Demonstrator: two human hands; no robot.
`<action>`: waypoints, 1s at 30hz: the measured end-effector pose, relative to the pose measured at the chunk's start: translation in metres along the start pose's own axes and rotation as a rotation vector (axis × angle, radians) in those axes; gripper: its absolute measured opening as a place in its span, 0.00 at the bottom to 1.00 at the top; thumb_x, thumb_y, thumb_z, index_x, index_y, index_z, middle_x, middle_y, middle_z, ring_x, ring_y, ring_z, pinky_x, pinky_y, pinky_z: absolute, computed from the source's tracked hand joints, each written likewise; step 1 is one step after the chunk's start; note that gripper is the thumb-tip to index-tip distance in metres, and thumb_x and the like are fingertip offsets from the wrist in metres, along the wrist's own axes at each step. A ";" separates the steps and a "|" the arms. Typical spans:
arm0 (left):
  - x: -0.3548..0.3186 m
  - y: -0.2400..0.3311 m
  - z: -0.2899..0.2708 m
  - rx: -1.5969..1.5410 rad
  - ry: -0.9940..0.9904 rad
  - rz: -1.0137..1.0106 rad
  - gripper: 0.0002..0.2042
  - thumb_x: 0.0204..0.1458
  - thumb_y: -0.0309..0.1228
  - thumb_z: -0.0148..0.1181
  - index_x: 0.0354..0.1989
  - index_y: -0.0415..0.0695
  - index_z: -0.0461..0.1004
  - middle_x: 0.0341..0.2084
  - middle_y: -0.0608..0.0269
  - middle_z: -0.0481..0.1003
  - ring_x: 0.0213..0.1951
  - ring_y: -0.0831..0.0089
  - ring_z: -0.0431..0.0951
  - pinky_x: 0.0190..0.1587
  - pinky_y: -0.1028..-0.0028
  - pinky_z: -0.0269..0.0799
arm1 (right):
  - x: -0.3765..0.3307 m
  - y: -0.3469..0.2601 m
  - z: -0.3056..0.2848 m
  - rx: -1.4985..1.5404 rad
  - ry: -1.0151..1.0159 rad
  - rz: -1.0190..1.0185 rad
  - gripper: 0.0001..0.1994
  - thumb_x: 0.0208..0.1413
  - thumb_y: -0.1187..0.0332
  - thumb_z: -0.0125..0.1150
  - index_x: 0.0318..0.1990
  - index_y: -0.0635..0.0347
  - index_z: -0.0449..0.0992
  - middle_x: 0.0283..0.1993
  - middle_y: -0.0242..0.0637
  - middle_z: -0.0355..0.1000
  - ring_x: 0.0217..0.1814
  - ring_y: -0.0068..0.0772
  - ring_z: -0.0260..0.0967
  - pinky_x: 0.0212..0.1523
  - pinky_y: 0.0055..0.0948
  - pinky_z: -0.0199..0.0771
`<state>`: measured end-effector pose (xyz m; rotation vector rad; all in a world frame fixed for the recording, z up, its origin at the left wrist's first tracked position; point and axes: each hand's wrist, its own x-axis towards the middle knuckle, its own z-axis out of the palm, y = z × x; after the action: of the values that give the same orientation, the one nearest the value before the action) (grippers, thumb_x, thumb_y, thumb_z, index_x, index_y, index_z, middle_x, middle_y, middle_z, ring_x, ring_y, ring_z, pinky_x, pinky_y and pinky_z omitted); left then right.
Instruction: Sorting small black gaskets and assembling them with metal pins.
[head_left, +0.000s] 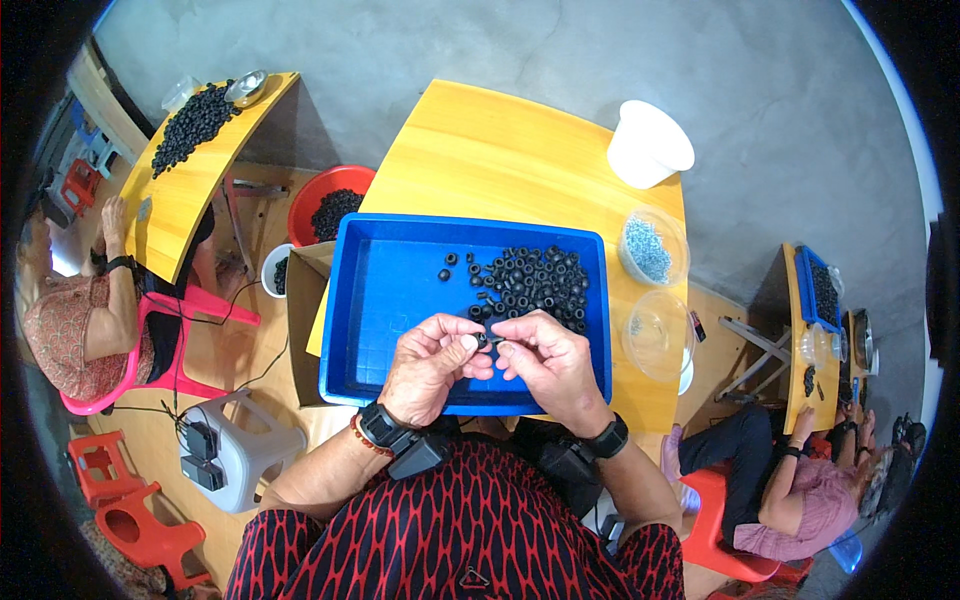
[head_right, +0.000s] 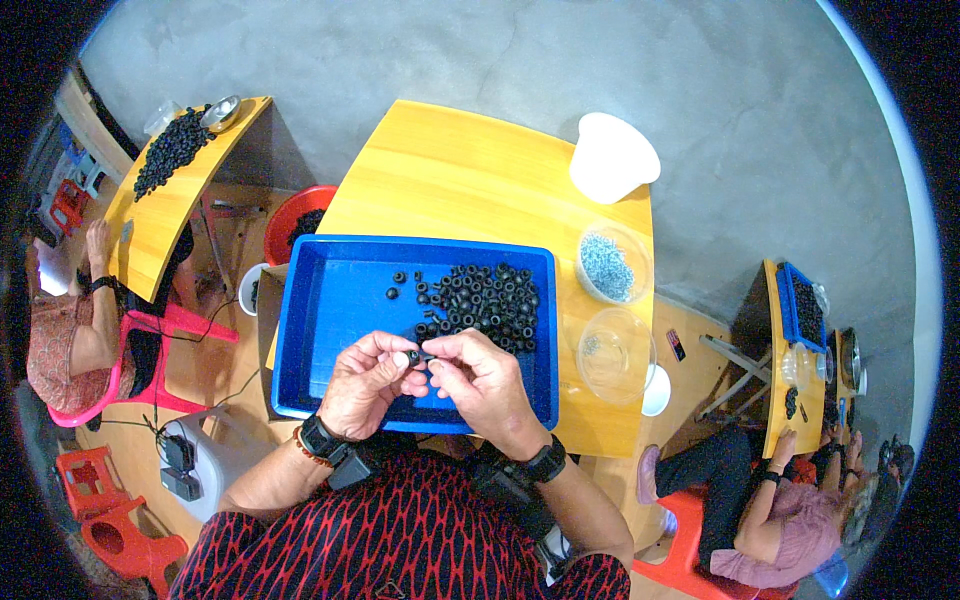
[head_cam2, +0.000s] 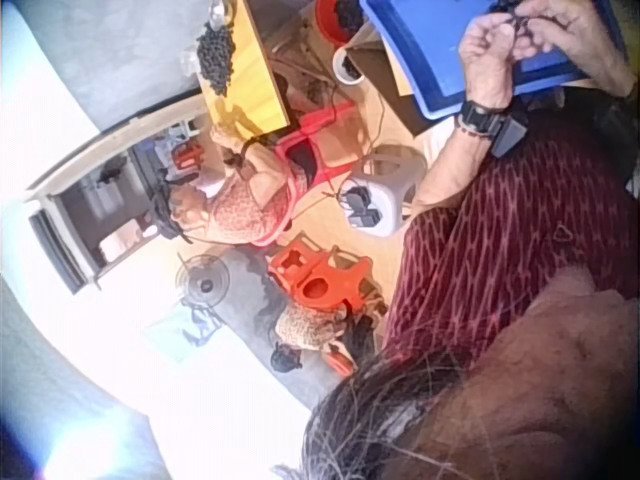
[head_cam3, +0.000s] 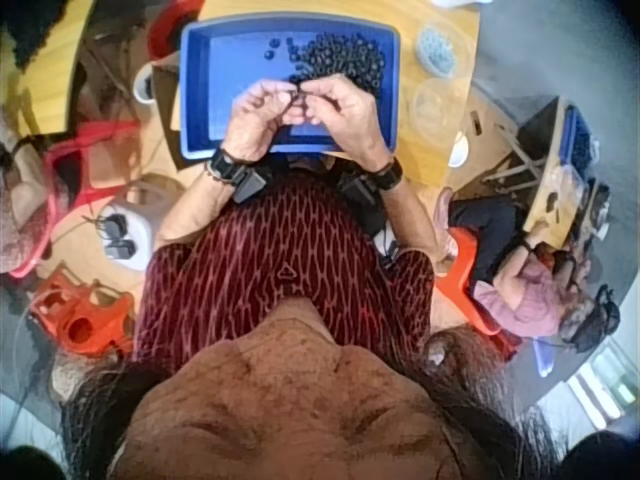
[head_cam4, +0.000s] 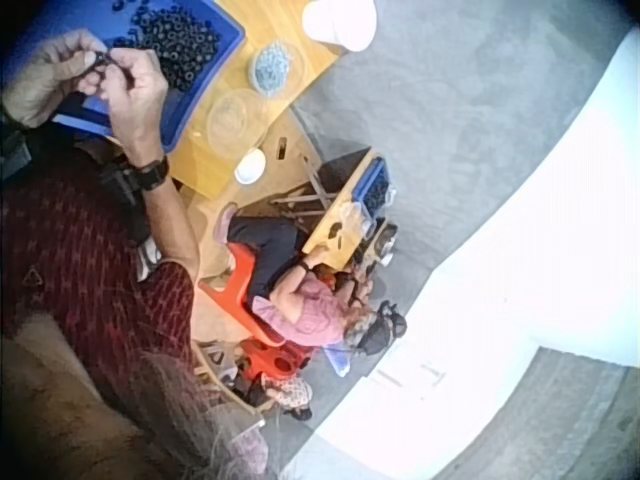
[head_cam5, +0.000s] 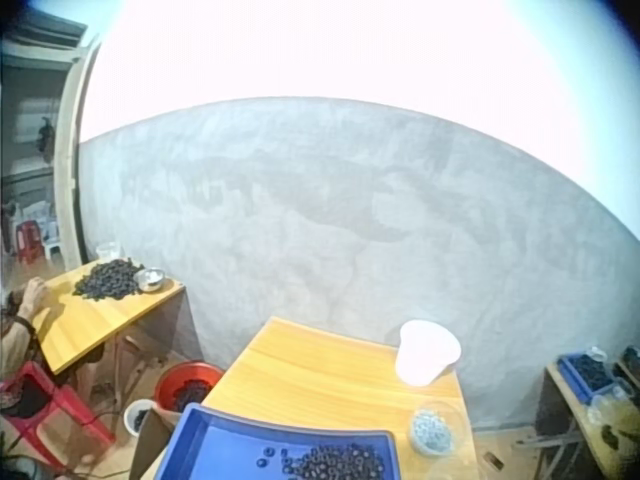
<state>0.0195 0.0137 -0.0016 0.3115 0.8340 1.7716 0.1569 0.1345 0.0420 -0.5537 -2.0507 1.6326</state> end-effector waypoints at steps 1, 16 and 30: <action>0.000 0.000 0.000 0.010 0.011 0.007 0.08 0.59 0.27 0.58 0.45 0.38 0.73 0.35 0.53 0.80 0.35 0.66 0.82 0.39 0.67 0.83 | 0.000 0.000 -0.002 0.066 0.023 0.047 0.09 0.57 0.80 0.60 0.45 0.66 0.76 0.38 0.36 0.74 0.33 0.21 0.74 0.33 0.21 0.78; -0.001 0.000 0.001 0.050 0.007 0.001 0.08 0.58 0.24 0.60 0.44 0.38 0.73 0.36 0.54 0.79 0.34 0.68 0.82 0.39 0.70 0.82 | 0.010 -0.004 -0.001 0.068 -0.006 0.065 0.04 0.58 0.80 0.59 0.40 0.71 0.77 0.37 0.39 0.75 0.34 0.24 0.77 0.33 0.22 0.81; -0.002 -0.003 0.006 0.200 0.071 0.115 0.05 0.57 0.21 0.61 0.39 0.37 0.73 0.33 0.53 0.79 0.32 0.69 0.82 0.37 0.71 0.83 | 0.013 -0.008 0.000 -0.197 -0.084 -0.117 0.05 0.57 0.82 0.58 0.39 0.72 0.78 0.34 0.43 0.75 0.32 0.29 0.78 0.32 0.24 0.81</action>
<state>0.0264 0.0149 0.0012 0.4369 1.0662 1.8169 0.1463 0.1405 0.0508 -0.4277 -2.2761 1.4188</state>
